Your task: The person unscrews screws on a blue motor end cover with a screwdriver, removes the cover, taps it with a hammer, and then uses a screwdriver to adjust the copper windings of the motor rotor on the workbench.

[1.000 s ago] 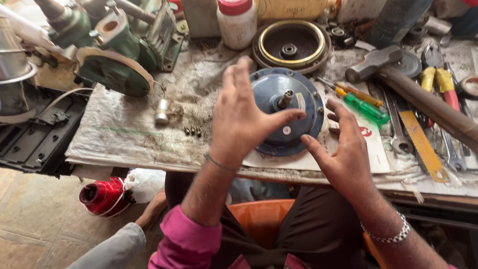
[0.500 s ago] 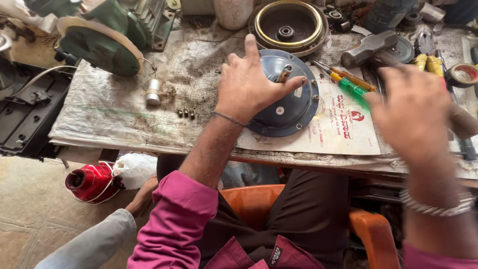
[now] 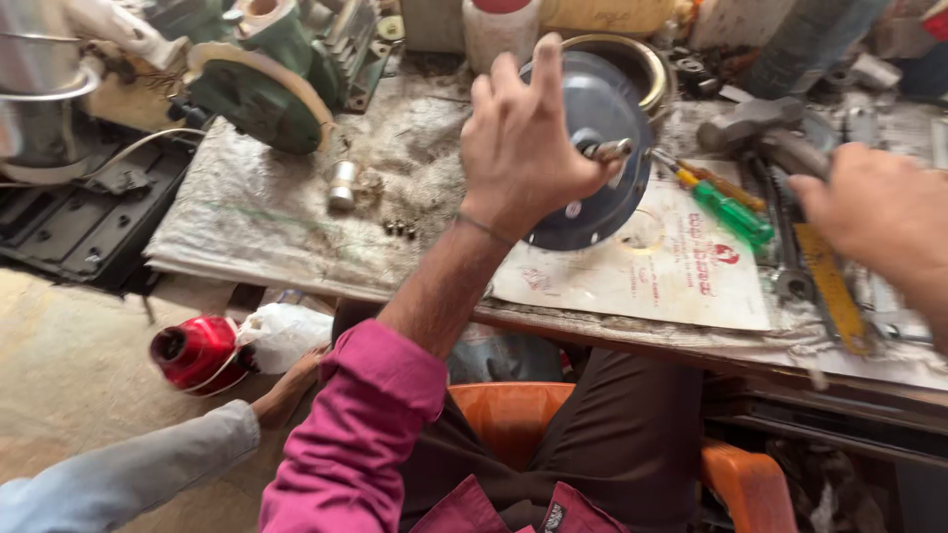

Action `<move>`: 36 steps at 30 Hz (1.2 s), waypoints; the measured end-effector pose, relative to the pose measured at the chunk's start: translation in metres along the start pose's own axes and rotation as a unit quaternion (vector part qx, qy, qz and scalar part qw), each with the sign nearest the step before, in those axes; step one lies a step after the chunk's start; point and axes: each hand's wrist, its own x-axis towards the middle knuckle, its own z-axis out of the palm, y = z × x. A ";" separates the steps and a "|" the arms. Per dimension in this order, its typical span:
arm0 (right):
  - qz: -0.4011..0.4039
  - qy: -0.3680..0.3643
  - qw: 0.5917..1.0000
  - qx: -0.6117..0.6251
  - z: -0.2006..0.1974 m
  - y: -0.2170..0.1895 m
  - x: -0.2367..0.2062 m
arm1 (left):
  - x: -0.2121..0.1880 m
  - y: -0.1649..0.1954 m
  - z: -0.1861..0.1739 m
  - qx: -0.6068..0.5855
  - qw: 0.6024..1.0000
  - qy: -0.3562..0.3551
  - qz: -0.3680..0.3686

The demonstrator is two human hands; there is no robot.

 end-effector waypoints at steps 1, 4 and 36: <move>0.009 -0.021 1.000 0.017 -0.001 0.000 0.004 | 0.004 0.000 0.000 0.008 0.999 0.035 0.018; 0.053 -0.064 0.939 0.335 -0.004 0.006 -0.005 | 0.025 -0.005 0.005 0.021 0.996 0.080 0.046; -0.162 0.272 0.666 0.675 -0.044 -0.075 -0.124 | 0.041 -0.010 -0.004 0.028 0.999 -0.020 0.033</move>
